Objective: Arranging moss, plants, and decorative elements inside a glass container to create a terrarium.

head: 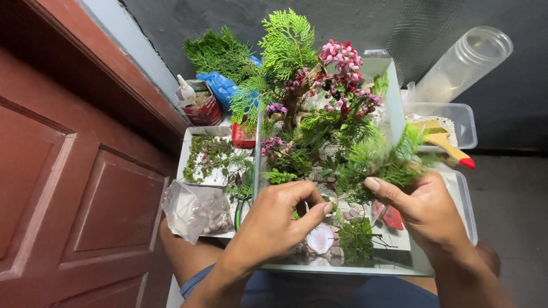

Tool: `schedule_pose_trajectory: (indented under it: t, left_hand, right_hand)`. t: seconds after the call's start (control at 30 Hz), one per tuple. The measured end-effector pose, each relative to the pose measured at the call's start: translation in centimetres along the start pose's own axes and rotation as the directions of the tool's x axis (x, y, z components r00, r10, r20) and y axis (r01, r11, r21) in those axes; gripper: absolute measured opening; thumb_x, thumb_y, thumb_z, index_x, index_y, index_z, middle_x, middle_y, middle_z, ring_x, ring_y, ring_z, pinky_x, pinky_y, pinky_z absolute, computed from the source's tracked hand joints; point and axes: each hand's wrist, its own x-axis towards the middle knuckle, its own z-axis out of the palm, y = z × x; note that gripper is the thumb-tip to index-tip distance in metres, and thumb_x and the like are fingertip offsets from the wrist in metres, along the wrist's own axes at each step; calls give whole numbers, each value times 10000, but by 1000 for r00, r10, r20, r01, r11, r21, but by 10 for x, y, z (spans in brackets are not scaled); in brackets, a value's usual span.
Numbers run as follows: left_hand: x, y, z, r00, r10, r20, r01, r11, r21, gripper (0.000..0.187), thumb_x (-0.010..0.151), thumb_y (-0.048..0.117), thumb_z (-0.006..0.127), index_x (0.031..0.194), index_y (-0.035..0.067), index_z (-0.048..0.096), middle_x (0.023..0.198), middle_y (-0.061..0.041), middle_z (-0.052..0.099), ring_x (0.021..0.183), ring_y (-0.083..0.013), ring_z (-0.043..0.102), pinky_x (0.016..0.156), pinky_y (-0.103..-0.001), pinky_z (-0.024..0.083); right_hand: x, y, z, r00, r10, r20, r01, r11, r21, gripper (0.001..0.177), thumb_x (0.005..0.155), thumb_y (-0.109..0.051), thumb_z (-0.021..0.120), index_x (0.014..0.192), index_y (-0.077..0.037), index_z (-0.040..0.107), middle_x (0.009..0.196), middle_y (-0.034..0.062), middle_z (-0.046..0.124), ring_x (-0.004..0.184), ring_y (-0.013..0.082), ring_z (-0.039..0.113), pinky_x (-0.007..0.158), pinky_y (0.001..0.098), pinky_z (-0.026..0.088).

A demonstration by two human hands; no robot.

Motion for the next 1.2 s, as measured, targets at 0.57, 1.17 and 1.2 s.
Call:
schedule_pose_trajectory:
  t: [0.57, 1.17, 1.2]
  left_hand:
    - [2, 12, -11, 975, -206, 82, 209, 977, -30, 445, 815, 552, 698, 1115, 223, 713, 796, 88, 743, 542, -83, 569, 575, -286, 475]
    - [4, 5, -12, 989, -141, 46, 144, 988, -53, 403, 860, 552, 628, 1034, 197, 709, 811, 62, 745, 689, -160, 680, 670, -325, 511]
    - [4, 5, -11, 989, -139, 40, 142, 988, -61, 393, 861, 545, 635, 1029, 198, 709, 806, 59, 738, 701, -158, 682, 681, -317, 510]
  right_hand:
    - [159, 85, -175, 868, -496, 6, 470, 819, -329, 187, 1105, -164, 580, 1236, -38, 624, 1207, 121, 626, 1114, 244, 584, 1022, 380, 452]
    - [251, -38, -22, 890, -319, 327, 455, 683, -571, 428, 806, 93, 580, 1163, -78, 744, 890, 64, 604, 572, 135, 360, 431, 340, 248]
    - [254, -36, -19, 889, -307, 339, 455, 674, -582, 460, 776, 74, 561, 1151, -109, 755, 760, 18, 545, 572, 102, 328, 451, 324, 236]
